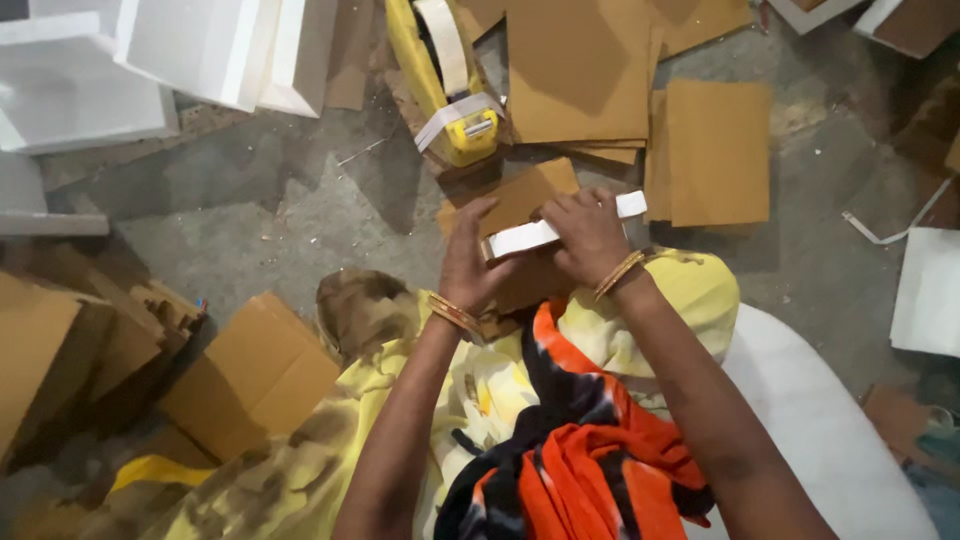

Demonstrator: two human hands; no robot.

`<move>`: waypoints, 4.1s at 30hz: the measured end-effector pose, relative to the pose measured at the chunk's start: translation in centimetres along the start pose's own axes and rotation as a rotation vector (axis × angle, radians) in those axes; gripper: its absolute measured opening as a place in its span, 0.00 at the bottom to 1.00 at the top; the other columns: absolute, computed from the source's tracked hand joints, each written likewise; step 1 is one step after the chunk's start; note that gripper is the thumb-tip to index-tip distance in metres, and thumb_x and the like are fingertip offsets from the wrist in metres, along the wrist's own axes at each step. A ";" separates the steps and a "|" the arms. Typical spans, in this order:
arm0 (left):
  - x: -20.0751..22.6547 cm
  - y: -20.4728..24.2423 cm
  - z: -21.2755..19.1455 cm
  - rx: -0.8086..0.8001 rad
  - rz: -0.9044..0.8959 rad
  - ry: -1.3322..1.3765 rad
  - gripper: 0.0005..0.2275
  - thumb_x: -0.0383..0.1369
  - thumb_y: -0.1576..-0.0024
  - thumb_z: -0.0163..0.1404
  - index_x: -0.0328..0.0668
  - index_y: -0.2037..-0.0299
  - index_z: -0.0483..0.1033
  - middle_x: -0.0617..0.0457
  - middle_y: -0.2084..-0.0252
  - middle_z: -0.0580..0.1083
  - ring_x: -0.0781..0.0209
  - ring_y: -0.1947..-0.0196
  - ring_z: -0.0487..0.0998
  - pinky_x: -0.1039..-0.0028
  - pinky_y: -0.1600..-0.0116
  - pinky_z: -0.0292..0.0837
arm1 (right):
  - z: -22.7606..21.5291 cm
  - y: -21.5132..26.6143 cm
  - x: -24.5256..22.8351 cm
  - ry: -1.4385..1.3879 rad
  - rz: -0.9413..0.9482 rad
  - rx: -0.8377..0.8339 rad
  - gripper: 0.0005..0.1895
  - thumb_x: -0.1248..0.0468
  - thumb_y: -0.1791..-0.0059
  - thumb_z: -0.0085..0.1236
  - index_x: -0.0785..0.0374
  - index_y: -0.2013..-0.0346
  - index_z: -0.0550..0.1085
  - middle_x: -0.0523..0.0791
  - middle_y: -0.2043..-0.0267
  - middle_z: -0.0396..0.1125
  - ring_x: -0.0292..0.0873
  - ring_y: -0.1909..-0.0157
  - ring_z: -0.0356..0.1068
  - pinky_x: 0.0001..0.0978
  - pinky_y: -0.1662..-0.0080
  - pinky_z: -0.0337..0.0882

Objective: The person assembles small cardboard boxes by inserting white foam inserts and securing them with a tape dispenser. They repeatedly pick up flat cardboard pieces, fold them into box shapes, insert the foam, and apply tape to seal the edges.

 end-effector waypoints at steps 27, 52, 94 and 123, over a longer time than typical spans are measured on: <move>9.3 -2.5 -6.0 0.197 -0.088 0.305 0.29 0.23 0.49 0.58 0.40 0.36 0.63 0.46 0.48 0.75 0.54 0.46 0.78 0.67 0.40 0.73 | 1.5 5.2 -2.3 -1.485 0.476 0.751 0.22 0.67 0.47 0.58 0.65 0.40 0.66 0.45 0.44 0.68 0.41 0.44 0.69 0.35 0.44 0.73; 2.2 -3.4 -0.3 0.040 0.233 -0.908 0.19 0.38 0.51 0.46 0.53 0.47 0.69 0.49 0.55 0.71 0.52 0.53 0.73 0.59 0.46 0.67 | 1.3 -14.9 2.6 -0.936 0.414 0.194 0.15 0.55 0.44 0.56 0.65 0.56 0.79 0.46 0.58 0.72 0.38 0.56 0.71 0.29 0.55 0.70; -2.2 -5.9 -2.0 -0.231 0.114 -0.925 0.20 0.30 0.52 0.50 0.51 0.46 0.70 0.50 0.52 0.73 0.52 0.48 0.74 0.59 0.55 0.67 | 3.7 -5.4 3.7 -0.744 0.260 0.131 0.37 0.75 0.56 0.53 0.62 0.30 0.63 0.50 0.39 0.69 0.49 0.38 0.70 0.38 0.41 0.71; 4.6 2.3 -2.2 -0.041 0.492 -0.707 0.15 0.33 0.40 0.47 0.43 0.44 0.71 0.49 0.45 0.75 0.54 0.43 0.75 0.63 0.38 0.66 | 10.3 -2.3 5.1 -1.223 0.473 -0.313 0.45 0.68 0.59 0.66 0.58 0.28 0.57 0.51 0.36 0.60 0.47 0.36 0.62 0.39 0.40 0.69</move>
Point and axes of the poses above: each hand's wrist, its own y-axis away from the middle knuckle, its own z-axis out of the palm, x = y × z, the point moved 5 cm from there along -y, towards the middle knuckle
